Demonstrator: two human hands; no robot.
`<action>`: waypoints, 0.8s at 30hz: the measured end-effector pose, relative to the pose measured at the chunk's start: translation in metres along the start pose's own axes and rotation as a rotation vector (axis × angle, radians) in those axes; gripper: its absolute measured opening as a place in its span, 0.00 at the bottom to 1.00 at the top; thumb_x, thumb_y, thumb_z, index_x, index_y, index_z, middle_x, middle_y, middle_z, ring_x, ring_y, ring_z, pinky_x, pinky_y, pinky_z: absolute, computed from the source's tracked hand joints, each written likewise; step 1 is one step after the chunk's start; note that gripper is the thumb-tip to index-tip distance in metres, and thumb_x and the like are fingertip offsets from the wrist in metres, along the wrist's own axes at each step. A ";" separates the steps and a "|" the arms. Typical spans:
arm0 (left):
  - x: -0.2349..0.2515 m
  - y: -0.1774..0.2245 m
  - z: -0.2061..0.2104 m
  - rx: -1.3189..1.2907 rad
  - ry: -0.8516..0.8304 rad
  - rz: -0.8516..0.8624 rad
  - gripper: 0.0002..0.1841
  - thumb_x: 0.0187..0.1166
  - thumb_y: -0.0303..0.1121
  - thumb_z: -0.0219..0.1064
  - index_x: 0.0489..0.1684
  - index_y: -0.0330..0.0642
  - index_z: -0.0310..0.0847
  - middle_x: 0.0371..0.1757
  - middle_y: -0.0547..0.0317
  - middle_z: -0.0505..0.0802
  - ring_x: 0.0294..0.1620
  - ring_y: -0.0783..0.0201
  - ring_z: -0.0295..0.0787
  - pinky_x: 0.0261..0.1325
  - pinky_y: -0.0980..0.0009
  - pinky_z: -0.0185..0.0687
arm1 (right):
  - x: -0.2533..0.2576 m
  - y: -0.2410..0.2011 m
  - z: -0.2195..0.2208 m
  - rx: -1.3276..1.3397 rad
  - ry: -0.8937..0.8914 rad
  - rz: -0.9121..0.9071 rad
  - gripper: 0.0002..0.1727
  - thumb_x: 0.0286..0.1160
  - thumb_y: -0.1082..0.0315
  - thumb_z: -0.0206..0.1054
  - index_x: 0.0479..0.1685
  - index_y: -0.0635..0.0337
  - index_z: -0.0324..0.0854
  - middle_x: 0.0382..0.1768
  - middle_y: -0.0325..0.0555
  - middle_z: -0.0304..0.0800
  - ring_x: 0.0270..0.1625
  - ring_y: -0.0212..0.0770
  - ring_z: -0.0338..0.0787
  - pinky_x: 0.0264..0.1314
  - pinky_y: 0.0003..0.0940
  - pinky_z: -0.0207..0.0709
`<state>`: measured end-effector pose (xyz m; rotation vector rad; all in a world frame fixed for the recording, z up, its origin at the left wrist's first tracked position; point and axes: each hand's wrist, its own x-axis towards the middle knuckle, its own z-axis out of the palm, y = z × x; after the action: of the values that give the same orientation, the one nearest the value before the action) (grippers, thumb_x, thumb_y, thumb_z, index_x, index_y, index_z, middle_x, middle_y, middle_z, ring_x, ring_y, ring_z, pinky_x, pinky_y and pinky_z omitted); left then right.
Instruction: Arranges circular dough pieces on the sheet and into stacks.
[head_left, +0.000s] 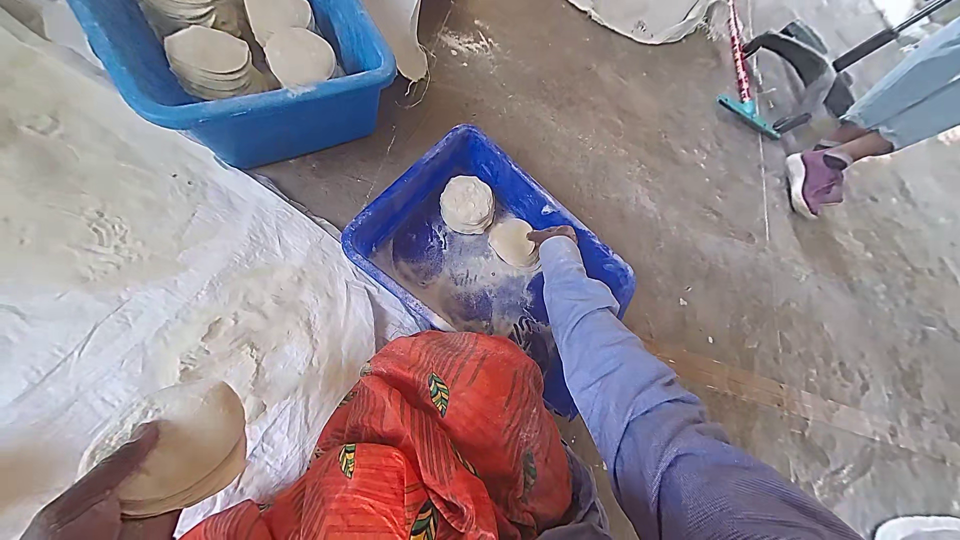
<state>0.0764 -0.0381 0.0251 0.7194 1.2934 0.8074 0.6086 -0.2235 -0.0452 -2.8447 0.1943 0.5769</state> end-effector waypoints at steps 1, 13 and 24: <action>0.002 -0.001 -0.002 0.002 -0.001 -0.001 0.08 0.87 0.24 0.53 0.56 0.38 0.75 0.43 0.62 0.93 0.45 0.68 0.93 0.53 0.67 0.92 | 0.007 0.005 0.004 0.064 0.014 -0.011 0.25 0.67 0.48 0.80 0.56 0.58 0.92 0.63 0.57 0.90 0.70 0.54 0.86 0.75 0.56 0.74; 0.003 0.000 -0.002 -0.004 0.038 0.020 0.08 0.87 0.23 0.53 0.56 0.39 0.75 0.42 0.63 0.92 0.44 0.70 0.93 0.51 0.69 0.92 | 0.009 0.017 0.017 0.386 -0.039 -0.017 0.20 0.64 0.65 0.84 0.57 0.59 0.90 0.59 0.53 0.92 0.60 0.46 0.90 0.67 0.46 0.82; 0.002 0.000 0.000 -0.012 0.034 0.015 0.08 0.87 0.23 0.53 0.56 0.38 0.75 0.43 0.61 0.92 0.44 0.68 0.93 0.52 0.67 0.92 | 0.020 0.037 0.020 0.321 0.001 -0.057 0.25 0.61 0.65 0.85 0.59 0.61 0.89 0.60 0.57 0.91 0.62 0.50 0.91 0.68 0.50 0.82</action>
<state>0.0767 -0.0363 0.0242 0.7088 1.3141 0.8422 0.6133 -0.2560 -0.0782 -2.5315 0.1864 0.4840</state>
